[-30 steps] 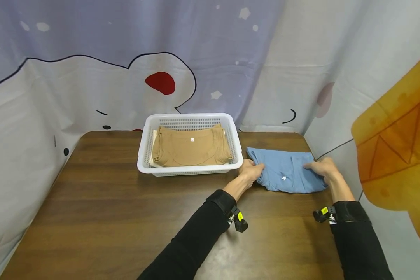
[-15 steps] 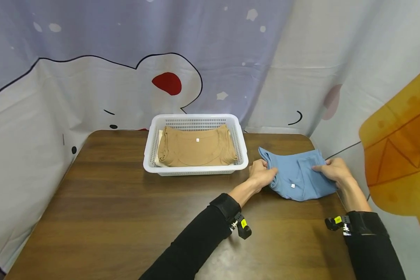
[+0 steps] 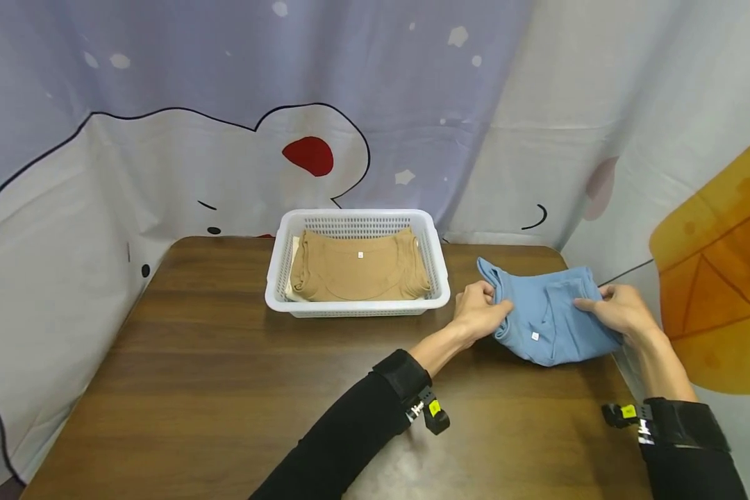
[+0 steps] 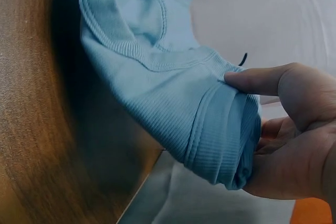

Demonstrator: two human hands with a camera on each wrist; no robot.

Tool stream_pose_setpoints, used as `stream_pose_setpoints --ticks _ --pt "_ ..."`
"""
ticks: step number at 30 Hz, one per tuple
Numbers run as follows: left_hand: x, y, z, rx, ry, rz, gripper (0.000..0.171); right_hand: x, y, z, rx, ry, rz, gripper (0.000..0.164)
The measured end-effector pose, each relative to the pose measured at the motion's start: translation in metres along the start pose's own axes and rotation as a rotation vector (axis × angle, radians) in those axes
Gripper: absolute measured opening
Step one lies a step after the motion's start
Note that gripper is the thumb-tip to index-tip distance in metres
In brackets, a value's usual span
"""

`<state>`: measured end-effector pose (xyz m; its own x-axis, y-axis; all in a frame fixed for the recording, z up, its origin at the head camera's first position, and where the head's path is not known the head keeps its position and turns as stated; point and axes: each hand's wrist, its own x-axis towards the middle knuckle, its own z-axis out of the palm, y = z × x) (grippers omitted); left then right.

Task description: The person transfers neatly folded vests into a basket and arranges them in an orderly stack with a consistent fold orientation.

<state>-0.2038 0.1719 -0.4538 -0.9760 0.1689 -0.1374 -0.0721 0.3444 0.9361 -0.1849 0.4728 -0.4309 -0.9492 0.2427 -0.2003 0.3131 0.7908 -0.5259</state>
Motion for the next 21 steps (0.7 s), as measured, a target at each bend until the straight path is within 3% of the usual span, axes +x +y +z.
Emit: stream_pose_setpoints --ticks 8,15,21 --pt "0.003 0.008 -0.027 -0.040 -0.043 0.069 0.015 -0.010 -0.016 -0.009 0.058 -0.009 -0.023 0.062" --pt "0.009 0.012 -0.063 -0.070 -0.052 0.106 0.014 -0.011 -0.034 -0.012 0.145 -0.042 -0.028 0.066" --pt "0.015 0.017 -0.098 -0.079 -0.061 0.131 0.015 -0.010 -0.054 -0.008 0.294 -0.067 -0.054 0.055"
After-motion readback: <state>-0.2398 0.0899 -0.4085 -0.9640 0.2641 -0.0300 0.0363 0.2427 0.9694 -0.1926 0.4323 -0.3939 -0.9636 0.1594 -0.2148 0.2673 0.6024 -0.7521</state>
